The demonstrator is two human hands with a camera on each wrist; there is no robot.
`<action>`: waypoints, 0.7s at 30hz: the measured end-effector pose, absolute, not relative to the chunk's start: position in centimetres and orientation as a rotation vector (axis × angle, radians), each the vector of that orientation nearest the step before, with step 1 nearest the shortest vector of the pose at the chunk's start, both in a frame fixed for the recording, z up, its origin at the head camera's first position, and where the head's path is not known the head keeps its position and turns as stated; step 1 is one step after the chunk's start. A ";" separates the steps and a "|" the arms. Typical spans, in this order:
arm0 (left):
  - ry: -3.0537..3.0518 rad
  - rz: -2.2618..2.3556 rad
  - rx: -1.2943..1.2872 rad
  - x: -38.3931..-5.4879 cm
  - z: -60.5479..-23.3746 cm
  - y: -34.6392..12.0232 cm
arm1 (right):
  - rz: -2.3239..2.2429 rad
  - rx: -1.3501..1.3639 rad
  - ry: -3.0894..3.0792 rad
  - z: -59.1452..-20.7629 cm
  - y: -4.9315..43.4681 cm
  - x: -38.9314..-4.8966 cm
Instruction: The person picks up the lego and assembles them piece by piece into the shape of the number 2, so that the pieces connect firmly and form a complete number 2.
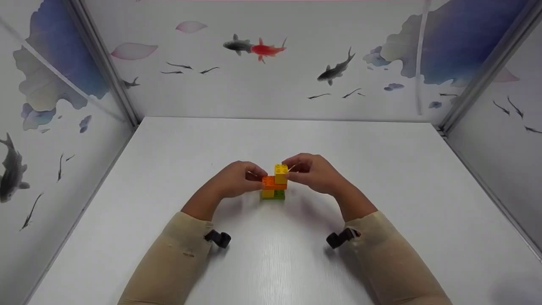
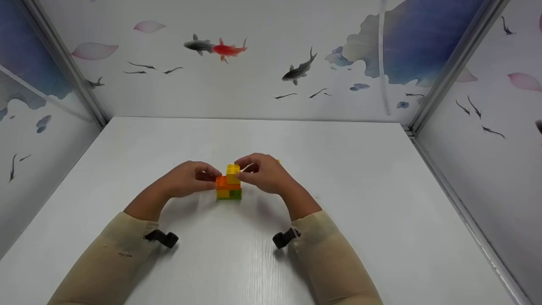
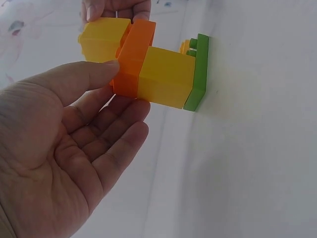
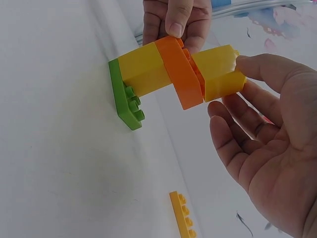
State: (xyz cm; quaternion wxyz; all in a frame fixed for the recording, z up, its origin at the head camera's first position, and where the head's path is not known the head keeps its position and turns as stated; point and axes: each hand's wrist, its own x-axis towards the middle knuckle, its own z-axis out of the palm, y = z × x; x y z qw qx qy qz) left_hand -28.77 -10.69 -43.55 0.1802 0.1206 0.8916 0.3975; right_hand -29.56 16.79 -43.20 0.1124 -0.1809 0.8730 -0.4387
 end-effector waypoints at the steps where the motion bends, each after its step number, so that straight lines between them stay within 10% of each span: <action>1: 2.513 1.124 0.337 -28.8 -43.5 -10.7 | -1.288 -0.534 2.562 -43.2 16.8 -29.5; 21: 2.490 1.131 0.312 -29.2 -43.9 -10.8 | -1.285 -0.596 2.546 -43.0 16.9 -29.3</action>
